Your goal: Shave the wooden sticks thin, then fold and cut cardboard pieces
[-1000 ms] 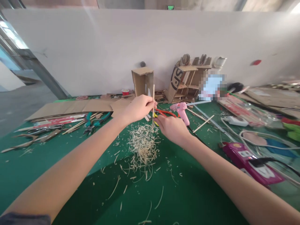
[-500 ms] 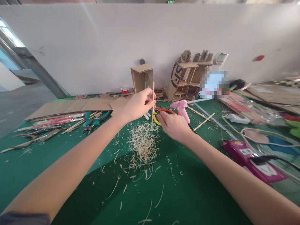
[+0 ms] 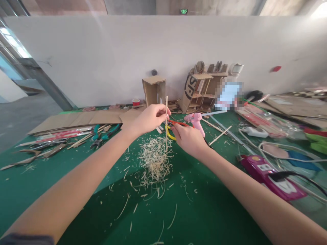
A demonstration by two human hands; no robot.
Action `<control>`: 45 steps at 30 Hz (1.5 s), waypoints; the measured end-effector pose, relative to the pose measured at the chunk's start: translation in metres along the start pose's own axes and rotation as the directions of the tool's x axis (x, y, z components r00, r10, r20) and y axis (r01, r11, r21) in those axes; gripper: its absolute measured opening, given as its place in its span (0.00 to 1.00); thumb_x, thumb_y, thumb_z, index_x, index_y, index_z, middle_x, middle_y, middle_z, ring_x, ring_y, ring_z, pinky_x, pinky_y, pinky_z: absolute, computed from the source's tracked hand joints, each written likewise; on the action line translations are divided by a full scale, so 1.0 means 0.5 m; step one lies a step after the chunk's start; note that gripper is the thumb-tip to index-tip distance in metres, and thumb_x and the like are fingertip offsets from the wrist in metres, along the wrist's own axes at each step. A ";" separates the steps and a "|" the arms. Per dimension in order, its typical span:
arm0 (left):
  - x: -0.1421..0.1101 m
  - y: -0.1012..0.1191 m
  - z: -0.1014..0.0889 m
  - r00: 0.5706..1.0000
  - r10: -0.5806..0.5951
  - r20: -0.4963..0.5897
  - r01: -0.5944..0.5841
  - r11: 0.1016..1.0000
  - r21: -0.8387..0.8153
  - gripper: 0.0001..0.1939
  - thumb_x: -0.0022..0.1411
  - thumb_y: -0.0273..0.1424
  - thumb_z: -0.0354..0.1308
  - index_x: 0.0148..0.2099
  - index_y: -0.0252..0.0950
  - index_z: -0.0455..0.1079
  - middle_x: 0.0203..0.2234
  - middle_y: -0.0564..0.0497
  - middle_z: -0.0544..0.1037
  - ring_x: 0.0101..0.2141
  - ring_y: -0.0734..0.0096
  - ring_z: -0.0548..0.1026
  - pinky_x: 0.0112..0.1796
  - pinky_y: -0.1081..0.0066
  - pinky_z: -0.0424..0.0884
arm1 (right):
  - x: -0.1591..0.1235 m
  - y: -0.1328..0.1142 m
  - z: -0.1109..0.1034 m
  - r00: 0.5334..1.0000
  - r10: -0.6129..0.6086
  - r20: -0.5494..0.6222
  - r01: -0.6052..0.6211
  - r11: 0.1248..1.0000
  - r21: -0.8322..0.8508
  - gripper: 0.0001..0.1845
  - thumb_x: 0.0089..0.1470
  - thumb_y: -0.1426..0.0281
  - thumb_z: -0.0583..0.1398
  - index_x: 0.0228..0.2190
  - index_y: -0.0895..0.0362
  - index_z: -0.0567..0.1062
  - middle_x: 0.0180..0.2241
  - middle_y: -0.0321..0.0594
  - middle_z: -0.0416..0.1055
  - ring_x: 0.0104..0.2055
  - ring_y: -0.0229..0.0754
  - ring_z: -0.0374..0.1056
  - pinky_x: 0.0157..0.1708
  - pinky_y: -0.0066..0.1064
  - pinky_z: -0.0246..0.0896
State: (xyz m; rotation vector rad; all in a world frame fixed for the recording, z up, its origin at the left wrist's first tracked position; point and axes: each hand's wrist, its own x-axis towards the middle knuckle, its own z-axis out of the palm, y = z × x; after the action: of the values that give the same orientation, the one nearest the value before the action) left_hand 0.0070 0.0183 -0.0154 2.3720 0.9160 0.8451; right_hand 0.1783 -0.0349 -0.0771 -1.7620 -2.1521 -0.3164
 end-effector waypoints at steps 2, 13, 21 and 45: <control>0.000 -0.001 -0.001 1.000 -0.019 0.007 0.020 1.000 -0.007 0.08 0.61 0.31 0.51 0.39 0.35 0.69 0.31 0.48 0.77 0.31 0.72 0.74 0.29 0.72 0.66 | 0.000 0.000 0.002 0.998 -0.009 0.055 0.008 1.000 0.021 0.23 0.64 0.59 0.40 0.36 0.56 0.71 0.25 0.40 0.71 0.21 0.36 0.56 0.24 0.32 0.33; -0.003 0.008 -0.002 0.999 -0.033 0.016 0.034 0.999 -0.011 0.09 0.61 0.31 0.50 0.41 0.35 0.70 0.32 0.47 0.78 0.31 0.72 0.75 0.29 0.72 0.67 | 0.001 0.001 -0.005 0.999 -0.004 0.032 0.004 1.000 0.012 0.24 0.64 0.59 0.39 0.37 0.56 0.71 0.26 0.40 0.71 0.22 0.35 0.57 0.24 0.32 0.34; -0.002 0.005 0.001 0.999 -0.028 0.021 0.028 0.999 -0.023 0.09 0.61 0.31 0.50 0.41 0.35 0.70 0.33 0.47 0.78 0.32 0.70 0.75 0.30 0.70 0.68 | 0.006 0.012 -0.015 0.992 -0.060 0.110 0.055 0.997 0.050 0.23 0.64 0.60 0.41 0.37 0.58 0.71 0.27 0.42 0.71 0.24 0.37 0.58 0.25 0.32 0.36; -0.002 0.010 -0.002 0.994 -0.039 0.101 0.049 0.993 -0.105 0.10 0.64 0.32 0.48 0.42 0.35 0.69 0.34 0.46 0.77 0.34 0.71 0.74 0.35 0.70 0.70 | 0.017 0.009 -0.015 0.996 -0.086 0.029 0.085 0.996 0.038 0.24 0.64 0.60 0.40 0.37 0.57 0.72 0.26 0.41 0.71 0.22 0.36 0.58 0.24 0.32 0.36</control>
State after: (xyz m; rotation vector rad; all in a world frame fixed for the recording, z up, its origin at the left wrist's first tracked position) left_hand 0.0077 0.0142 -0.0120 2.2713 0.8583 0.7338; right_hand 0.1824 -0.0291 -0.0669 -1.6680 -2.2445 -0.2706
